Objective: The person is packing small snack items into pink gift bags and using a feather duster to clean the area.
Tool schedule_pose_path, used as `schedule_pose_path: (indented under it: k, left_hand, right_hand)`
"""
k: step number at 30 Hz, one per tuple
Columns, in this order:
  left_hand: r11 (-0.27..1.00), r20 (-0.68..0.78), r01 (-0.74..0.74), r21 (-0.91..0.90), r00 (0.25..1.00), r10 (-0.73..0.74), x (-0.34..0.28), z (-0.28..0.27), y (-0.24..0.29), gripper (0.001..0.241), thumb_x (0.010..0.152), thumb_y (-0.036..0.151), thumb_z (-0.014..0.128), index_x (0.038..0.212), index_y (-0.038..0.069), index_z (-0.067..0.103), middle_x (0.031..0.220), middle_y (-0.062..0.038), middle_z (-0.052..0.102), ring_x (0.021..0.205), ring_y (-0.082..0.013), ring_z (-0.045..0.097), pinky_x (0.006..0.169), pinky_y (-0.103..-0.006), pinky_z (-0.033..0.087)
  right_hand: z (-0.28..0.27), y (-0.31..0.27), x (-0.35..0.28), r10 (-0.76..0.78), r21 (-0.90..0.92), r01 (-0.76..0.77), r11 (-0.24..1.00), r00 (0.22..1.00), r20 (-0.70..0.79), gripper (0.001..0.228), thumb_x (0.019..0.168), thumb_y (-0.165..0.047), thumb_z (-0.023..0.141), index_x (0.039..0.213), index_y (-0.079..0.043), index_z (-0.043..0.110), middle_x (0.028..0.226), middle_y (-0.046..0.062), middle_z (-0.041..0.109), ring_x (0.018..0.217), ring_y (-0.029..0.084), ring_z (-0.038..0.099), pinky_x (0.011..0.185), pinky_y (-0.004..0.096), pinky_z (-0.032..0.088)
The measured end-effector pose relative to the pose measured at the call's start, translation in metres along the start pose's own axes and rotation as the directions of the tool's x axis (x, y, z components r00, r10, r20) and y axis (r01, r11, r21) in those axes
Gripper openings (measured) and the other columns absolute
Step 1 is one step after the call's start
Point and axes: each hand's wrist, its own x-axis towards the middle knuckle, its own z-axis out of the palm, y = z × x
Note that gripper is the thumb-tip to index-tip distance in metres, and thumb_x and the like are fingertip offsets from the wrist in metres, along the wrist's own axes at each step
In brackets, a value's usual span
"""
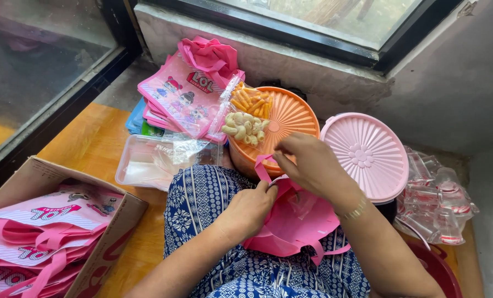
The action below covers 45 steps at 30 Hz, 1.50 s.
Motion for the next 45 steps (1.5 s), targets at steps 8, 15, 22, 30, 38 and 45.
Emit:
schedule_pose_path:
  k: [8,15,22,30,38,45]
  left_hand:
    - [0.999,-0.031,-0.006,0.04,0.999,0.007,-0.005,-0.002,-0.003,0.043,0.057,-0.014,0.052,0.099,-0.004,0.052,0.084,-0.014,0.052,0.053,-0.0341,0.06,0.047,-0.041,0.051]
    - [1.0,-0.021,-0.01,-0.008,1.0,0.009,-0.005,0.002,-0.009,0.045,0.054,-0.015,0.052,0.098,-0.005,0.052,0.087,-0.015,0.051,0.053,-0.0348,0.06,0.048,-0.0416,0.051]
    - [1.0,-0.006,-0.011,-0.004,1.0,0.011,-0.005,0.004,-0.009,0.049,0.056,-0.015,0.051,0.104,-0.004,0.05,0.086,-0.015,0.05,0.055,-0.0357,0.06,0.049,-0.0422,0.05]
    - [0.998,0.011,0.028,-0.047,1.0,-0.027,-0.005,-0.004,-0.01,0.047,0.062,-0.011,0.049,0.107,0.0,0.047,0.087,-0.014,0.05,0.058,-0.0378,0.061,0.052,-0.0445,0.05]
    - [0.993,0.077,0.085,-0.076,0.994,-0.079,0.001,-0.002,-0.009,0.057,0.064,0.004,0.064,0.115,-0.001,0.037,0.092,-0.016,0.049,0.066,-0.0402,0.06,0.06,-0.0465,0.05]
    - [0.988,0.094,0.122,-0.093,0.989,-0.113,-0.003,-0.006,-0.006,0.064,0.065,0.004,0.066,0.119,-0.005,0.033,0.094,-0.017,0.049,0.071,-0.0413,0.06,0.063,-0.0471,0.05]
  right_hand:
    - [0.092,0.009,0.092,-0.068,-0.244,0.067,0.967,0.998,0.005,0.061,0.062,-0.05,0.065,0.103,-0.007,0.053,0.089,0.012,0.051,0.087,0.033,0.054,0.075,0.042,0.044]
    - [0.115,0.014,0.099,-0.045,-0.305,0.012,0.952,0.994,-0.101,0.045,0.063,-0.039,0.065,0.088,-0.005,0.051,0.085,0.011,0.046,0.078,0.035,0.055,0.069,0.042,0.043]
    - [0.087,0.036,0.088,-0.022,-0.242,-0.041,0.97,0.967,-0.252,0.02,0.066,-0.023,0.048,0.074,-0.005,0.051,0.071,0.009,0.046,0.058,0.033,0.058,0.051,0.045,0.047]
    - [-0.04,0.018,-0.038,0.263,0.835,-0.053,0.547,0.958,-0.112,0.023,0.074,-0.008,0.052,0.093,0.006,0.057,0.064,0.012,0.056,0.063,0.018,0.058,0.063,0.031,0.049]
    - [0.069,0.027,-0.096,0.437,0.695,-0.267,0.668,0.896,-0.076,0.017,0.065,0.001,0.059,0.082,0.001,0.062,0.066,0.012,0.058,0.062,0.018,0.059,0.052,0.026,0.052]
    - [0.165,0.051,-0.088,0.417,0.269,-0.364,0.892,0.893,-0.171,0.02,0.076,-0.018,0.054,0.072,0.002,0.053,0.065,0.02,0.051,0.069,0.038,0.056,0.054,0.046,0.046]
